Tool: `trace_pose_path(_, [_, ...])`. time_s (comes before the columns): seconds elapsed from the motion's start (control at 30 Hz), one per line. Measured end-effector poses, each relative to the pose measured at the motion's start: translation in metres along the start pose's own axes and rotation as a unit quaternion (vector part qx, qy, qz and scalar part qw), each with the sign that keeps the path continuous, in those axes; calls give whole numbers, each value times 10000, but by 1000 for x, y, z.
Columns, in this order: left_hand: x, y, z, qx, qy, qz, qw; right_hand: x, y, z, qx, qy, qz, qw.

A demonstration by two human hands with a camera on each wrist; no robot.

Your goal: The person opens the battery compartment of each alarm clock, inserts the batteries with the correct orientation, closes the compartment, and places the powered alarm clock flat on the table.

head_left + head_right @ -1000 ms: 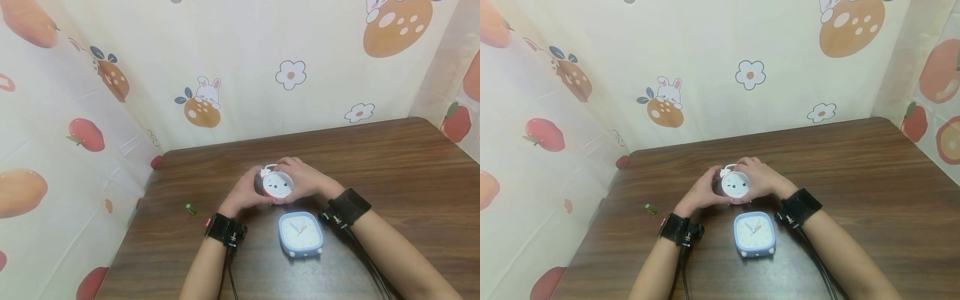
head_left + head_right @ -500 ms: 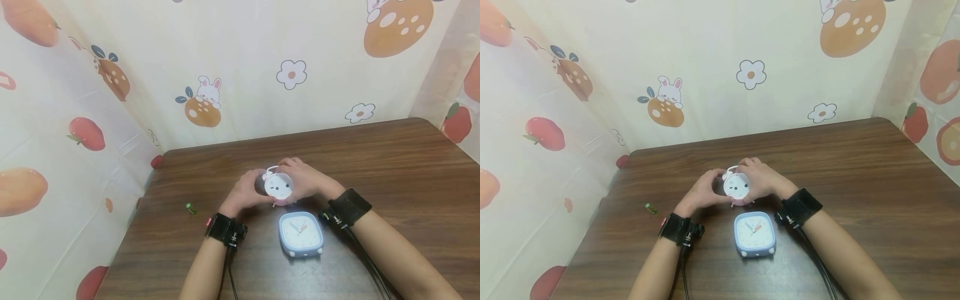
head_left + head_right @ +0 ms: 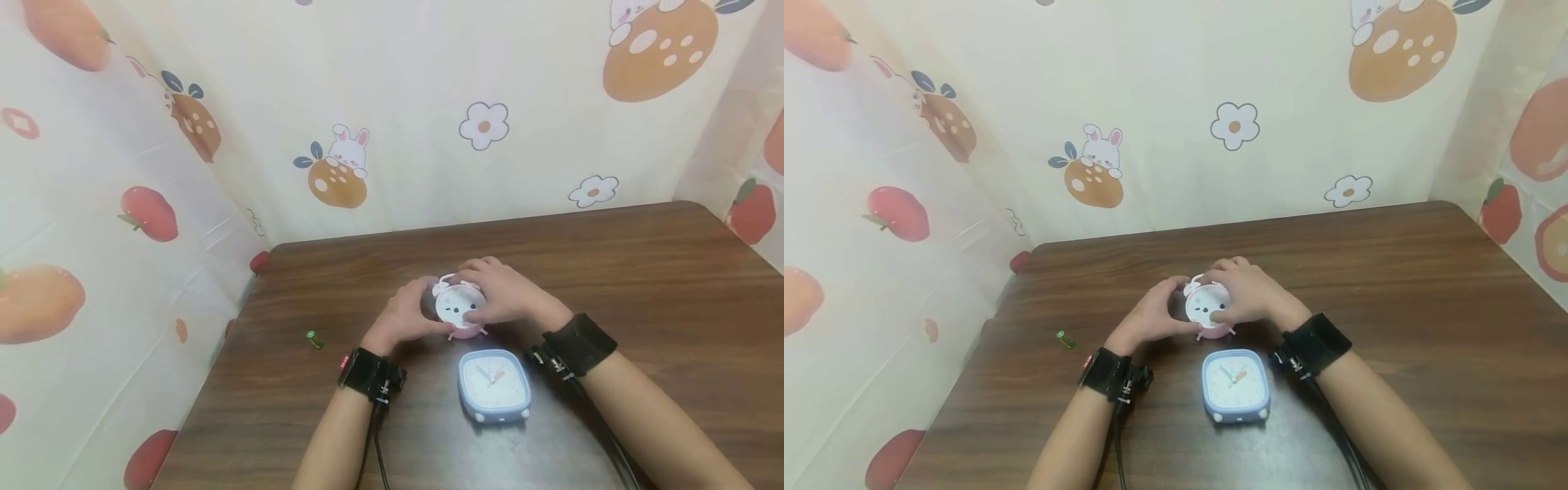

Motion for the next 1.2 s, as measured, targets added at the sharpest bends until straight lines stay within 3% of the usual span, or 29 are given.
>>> trace_pose_path(0.13, [1, 0, 0, -1, 1, -42, 10000, -5, 0, -1, 14, -106, -46, 9999])
trace_pose_path(0.5, [0, 0, 2, -7, -19, -243, 9997, -8, -6, -3, -103, 78, -45, 9999])
trace_pose_path(0.83, [-1, -1, 2, 25, 78, -106, 9999, -14, 0, -9, -557, 70, 66, 9984])
trace_pose_path(1.2, [1, -2, 2, 57, 132, -66, 9999, -17, 4, -16, -547, 566, 452, 9959])
Point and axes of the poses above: each hand's wrist, its own z-axis away from the middle knuckle, its own y-axis out of the back of the hand, x = y × z, the point moved 3 cm from there along -z, towards the middle knuckle, and after that the axes turned 14 degrees about z, right-handed, at the moved point
